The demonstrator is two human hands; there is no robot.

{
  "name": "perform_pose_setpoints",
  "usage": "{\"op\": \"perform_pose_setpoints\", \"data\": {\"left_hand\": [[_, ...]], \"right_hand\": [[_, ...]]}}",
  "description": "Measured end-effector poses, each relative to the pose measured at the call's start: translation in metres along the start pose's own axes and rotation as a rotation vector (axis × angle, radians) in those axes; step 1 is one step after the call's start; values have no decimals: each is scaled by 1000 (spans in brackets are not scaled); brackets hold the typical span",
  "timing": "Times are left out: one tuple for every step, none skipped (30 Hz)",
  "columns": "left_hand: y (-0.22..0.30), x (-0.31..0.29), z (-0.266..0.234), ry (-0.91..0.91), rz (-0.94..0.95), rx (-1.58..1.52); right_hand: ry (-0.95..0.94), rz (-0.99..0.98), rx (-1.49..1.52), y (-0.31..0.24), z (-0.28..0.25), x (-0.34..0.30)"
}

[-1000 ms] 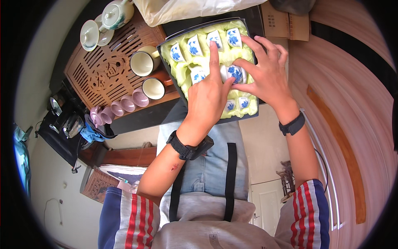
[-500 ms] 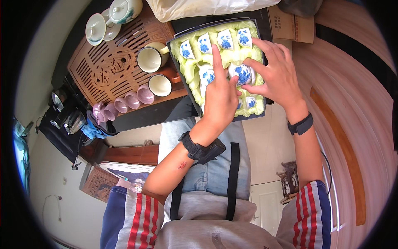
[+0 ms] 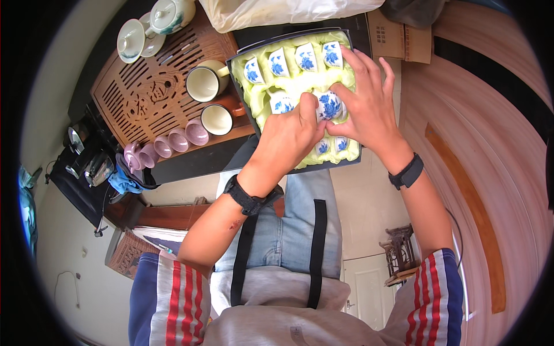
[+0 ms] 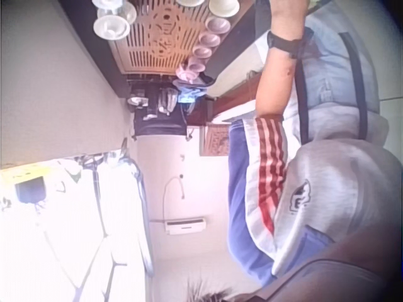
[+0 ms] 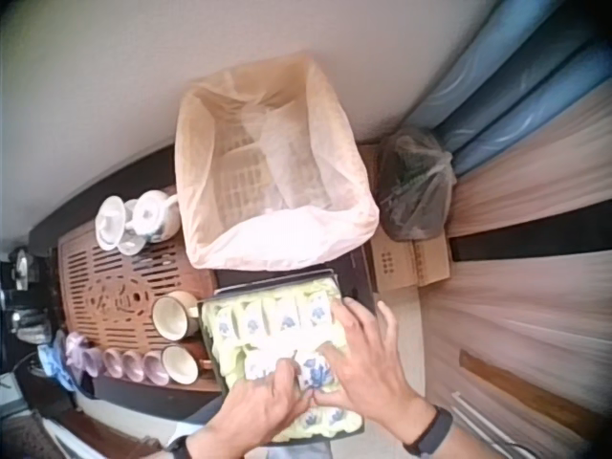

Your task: The person wipes white cups with a cloth, places them into a storage box, and then puts the lid on the box.

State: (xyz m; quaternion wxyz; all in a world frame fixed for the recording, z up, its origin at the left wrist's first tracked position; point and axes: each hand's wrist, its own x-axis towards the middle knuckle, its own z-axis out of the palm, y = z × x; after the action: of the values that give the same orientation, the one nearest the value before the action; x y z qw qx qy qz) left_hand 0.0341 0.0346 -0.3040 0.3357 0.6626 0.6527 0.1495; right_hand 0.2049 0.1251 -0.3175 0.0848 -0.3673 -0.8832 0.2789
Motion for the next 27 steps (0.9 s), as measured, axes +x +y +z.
{"op": "perform_pose_setpoints", "data": {"left_hand": [[-2, 1, -1, -31, 21, 44], [-3, 2, -1, -63, 43, 88], [-4, 5, 0, -64, 43, 89], [-5, 9, -1, -100, 142, 246], [-6, 13, -2, -137, 242, 403], [-6, 16, -4, -137, 244, 403], [-6, 18, -7, -129, 283, 374], [-7, 19, -9, -122, 322, 344], [-9, 18, -10, -123, 324, 344], [-10, 15, -11, -121, 298, 330], [-10, 12, -12, -119, 273, 315], [-8, 10, -12, -118, 273, 313], [-6, 8, -12, -75, 243, 302], [-5, 7, -12, -32, 213, 289], [-7, 6, -11, -13, 206, 275], [-7, 4, -12, -11, 207, 270], [-4, 2, -14, -14, 125, 190], [-2, 1, -15, -15, 45, 109], [0, 0, -12, 2, 39, 105], [3, 0, -8, 5, 39, 101], [6, -1, -3, 57, 29, 91], [8, -1, 3, 109, 18, 83], [7, -2, 9, 138, 9, 84], [6, -2, 11, 139, 13, 82], [5, -1, 11, 110, -26, 73], [5, -1, 11, 81, -64, 65], [5, -1, 11, 77, -62, 68]], "right_hand": [[2, 0, 1, 1, 0, 0], [12, -11, 21, 2, 1, 1], [22, -20, 39, 4, 1, 0], [23, -20, 40, 5, 2, 0], [26, -26, 41, 7, 3, -1], [30, -32, 39, 8, 3, -1], [31, -30, 37, 8, 2, -2], [24, -28, 47, 8, 1, -2], [16, -25, 59, 8, 1, -3], [16, -23, 57, 8, 0, -4], [5, -16, 53, 8, -1, -5], [-6, -12, 49, 8, -3, -5], [-7, -11, 46, 7, -5, -7], [32, -5, 40, 6, -7, -9], [69, 0, 33, 5, -9, -13], [65, 0, 29, 3, -9, -18], [164, 81, 31, 0, -8, -24], [264, 161, 32, -4, -9, -29], [260, 207, 9, -8, -11, -33], [258, 206, 4, -12, -9, -37], [280, 260, 14, -15, -3, -41], [303, 314, 25, -19, 0, -43], [309, 332, 14, -24, 3, -43], [311, 333, 11, -26, 7, -44], [316, 340, -14, -27, 13, -45], [321, 347, -39, -28, 16, -46], [331, 365, -31, -29, 17, -45]]}}
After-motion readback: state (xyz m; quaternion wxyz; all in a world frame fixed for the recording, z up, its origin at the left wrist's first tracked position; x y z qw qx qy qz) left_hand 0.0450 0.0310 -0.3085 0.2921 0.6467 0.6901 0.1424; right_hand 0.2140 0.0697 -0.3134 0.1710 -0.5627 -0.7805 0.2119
